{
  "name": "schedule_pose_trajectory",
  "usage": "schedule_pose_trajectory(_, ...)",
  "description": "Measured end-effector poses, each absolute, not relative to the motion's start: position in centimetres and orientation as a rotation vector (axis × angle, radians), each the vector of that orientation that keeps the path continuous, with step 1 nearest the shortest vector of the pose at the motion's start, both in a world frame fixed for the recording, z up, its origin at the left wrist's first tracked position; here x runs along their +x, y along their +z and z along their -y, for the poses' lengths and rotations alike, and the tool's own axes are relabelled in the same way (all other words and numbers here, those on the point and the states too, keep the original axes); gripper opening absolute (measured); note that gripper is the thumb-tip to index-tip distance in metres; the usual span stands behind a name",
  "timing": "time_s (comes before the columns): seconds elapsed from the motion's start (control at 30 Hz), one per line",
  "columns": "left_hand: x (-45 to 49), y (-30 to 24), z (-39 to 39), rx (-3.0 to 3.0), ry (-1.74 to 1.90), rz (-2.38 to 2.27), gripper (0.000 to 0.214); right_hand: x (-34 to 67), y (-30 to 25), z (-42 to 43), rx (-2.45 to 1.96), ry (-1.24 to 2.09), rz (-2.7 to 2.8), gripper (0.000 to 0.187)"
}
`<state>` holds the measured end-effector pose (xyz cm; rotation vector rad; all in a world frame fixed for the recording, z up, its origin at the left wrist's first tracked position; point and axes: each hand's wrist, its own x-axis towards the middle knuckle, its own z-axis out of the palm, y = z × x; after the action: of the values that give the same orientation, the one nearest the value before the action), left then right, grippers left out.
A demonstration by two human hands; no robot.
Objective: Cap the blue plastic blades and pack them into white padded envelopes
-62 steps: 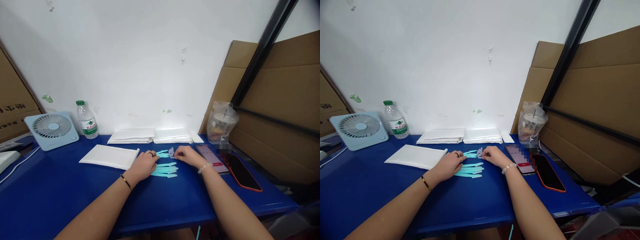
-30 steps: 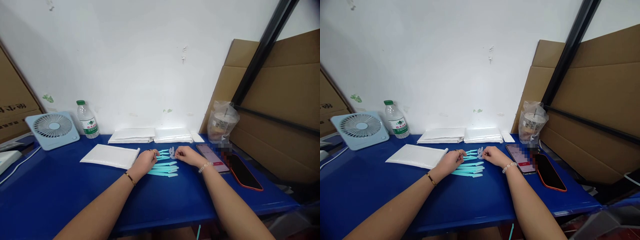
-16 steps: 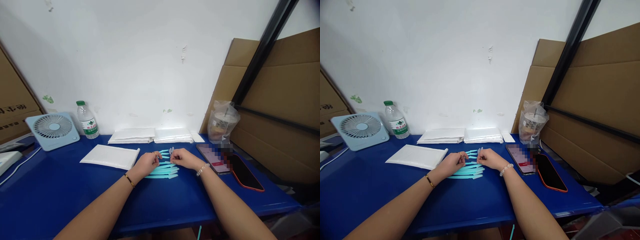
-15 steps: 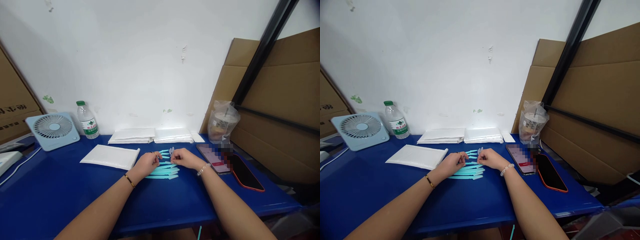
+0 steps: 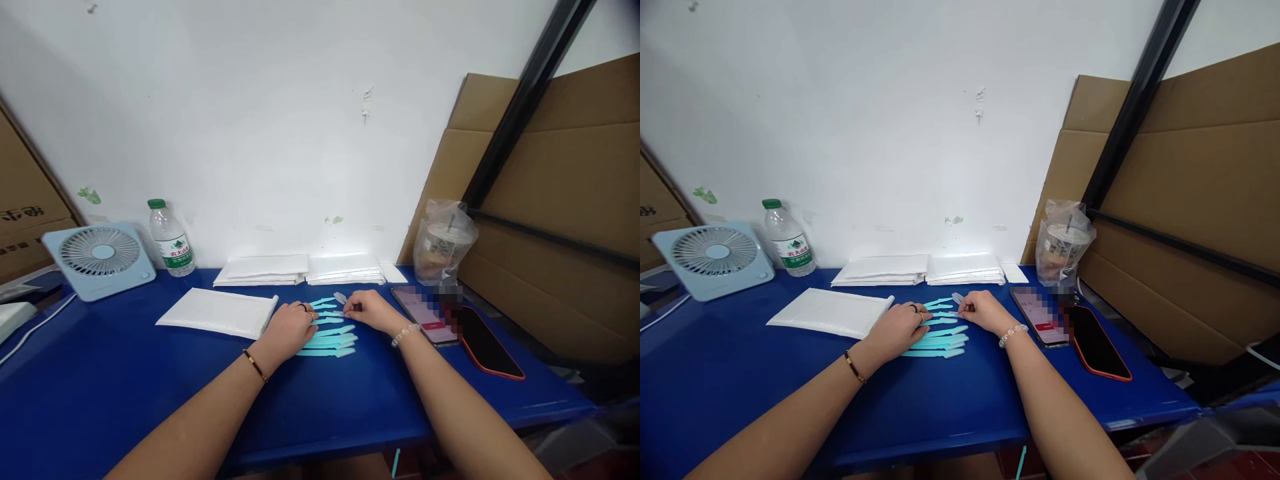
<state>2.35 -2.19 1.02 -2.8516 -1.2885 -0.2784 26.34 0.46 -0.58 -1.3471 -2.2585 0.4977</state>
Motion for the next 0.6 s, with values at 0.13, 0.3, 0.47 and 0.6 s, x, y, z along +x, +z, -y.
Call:
schedule_pose_trajectory(0.13, 2.4, 1.1, 2.4, -2.950, -0.333, 1.253, 0.026, 25.9, -1.0, -0.5, -1.302, 0.591, 2.248, 0.011)
schedule_pose_trajectory(0.3, 2.5, 1.5, 3.1, -3.025, -0.274, 1.274, 0.025, 26.1, -0.8, -0.2, -1.247, 0.706, 2.280, 0.010)
schedule_pose_trajectory(0.47, 2.6, 1.5, 3.0, -2.949, -0.372, 1.312, 0.036, 26.1, -0.7, -0.9, -1.334, 0.388, 2.201, 0.018)
schedule_pose_trajectory(0.6, 2.8, 0.9, 2.7, -2.815, -0.373, 1.358, 0.050, 25.4, -1.4, -2.3, -1.423, 0.184, 2.183, 0.019)
